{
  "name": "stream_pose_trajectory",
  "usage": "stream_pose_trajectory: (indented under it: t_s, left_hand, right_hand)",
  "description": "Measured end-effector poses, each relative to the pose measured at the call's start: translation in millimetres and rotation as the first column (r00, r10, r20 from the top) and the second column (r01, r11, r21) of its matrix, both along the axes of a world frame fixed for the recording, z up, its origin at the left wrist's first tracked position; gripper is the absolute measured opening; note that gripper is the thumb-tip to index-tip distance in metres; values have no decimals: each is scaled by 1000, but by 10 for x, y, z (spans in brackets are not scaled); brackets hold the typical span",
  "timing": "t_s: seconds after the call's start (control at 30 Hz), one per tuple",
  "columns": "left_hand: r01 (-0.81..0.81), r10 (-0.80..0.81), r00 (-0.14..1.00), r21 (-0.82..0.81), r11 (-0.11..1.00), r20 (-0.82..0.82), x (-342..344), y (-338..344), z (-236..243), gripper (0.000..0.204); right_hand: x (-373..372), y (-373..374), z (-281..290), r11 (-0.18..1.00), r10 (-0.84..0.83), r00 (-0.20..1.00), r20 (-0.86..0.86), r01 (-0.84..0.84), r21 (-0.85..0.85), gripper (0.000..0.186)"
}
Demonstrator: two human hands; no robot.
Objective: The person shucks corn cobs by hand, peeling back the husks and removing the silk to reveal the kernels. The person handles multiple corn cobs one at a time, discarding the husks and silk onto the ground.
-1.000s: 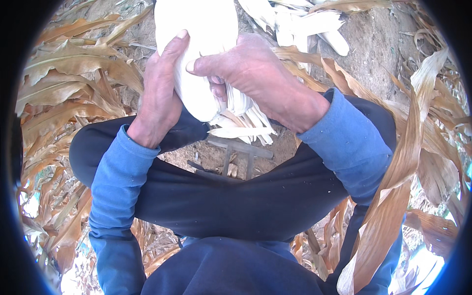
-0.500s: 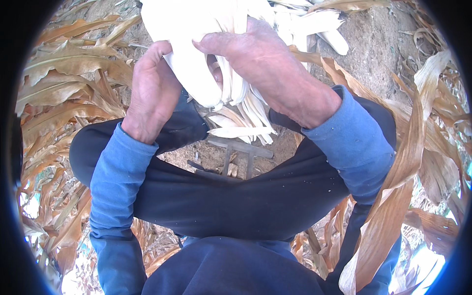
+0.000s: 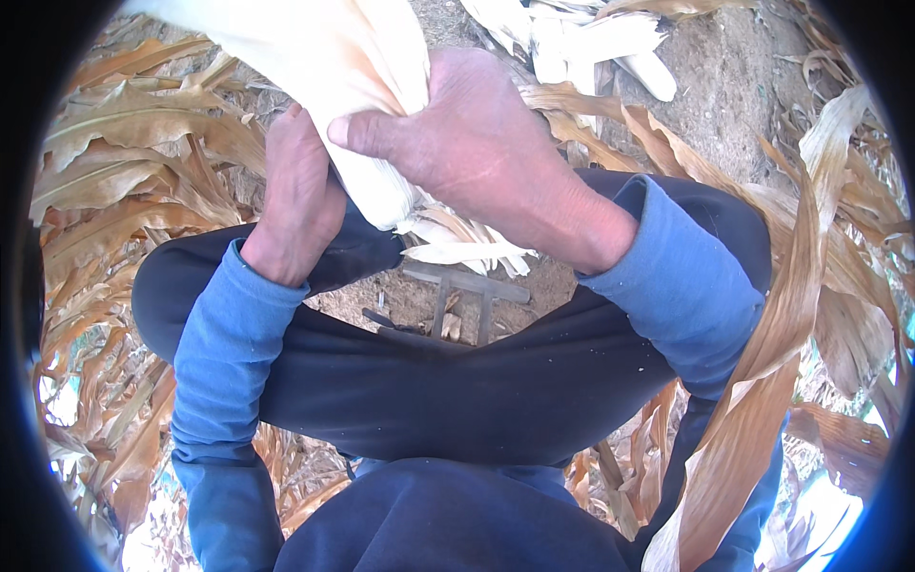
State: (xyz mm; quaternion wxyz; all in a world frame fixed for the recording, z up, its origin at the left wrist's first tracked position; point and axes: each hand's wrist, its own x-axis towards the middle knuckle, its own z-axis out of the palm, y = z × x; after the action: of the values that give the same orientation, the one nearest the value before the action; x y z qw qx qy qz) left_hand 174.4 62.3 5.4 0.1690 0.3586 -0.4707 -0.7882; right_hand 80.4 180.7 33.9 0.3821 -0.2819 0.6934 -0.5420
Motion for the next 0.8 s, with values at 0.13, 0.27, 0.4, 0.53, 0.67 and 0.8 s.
stream_pose_trajectory:
  t_s: [0.13,0.27,0.4,0.53,0.67,0.8]
  left_hand:
    - [-19,24,994,47,999,-110,40,16,-100,30]
    - [23,-21,998,33,999,-52,48,99,-62,36]
    - [-53,49,998,117,992,39,35,101,10,35]
    - [-59,54,998,177,982,35,12,-13,-76,18]
    - [-51,38,996,169,984,81,-8,-42,-73,16]
    - [-40,21,996,230,972,81,16,-69,-106,18]
  right_hand:
    - [77,1,-19,995,99,995,-23,-100,-20,49]
    - [98,14,57,975,167,986,-20,-162,149,43]
    - [147,6,39,991,104,993,-47,-99,94,32]
    - [172,5,-111,979,-20,999,37,28,-202,31]
    - [112,13,-115,967,8,996,86,14,-255,36]
    - [89,15,-116,942,40,962,270,55,-332,35]
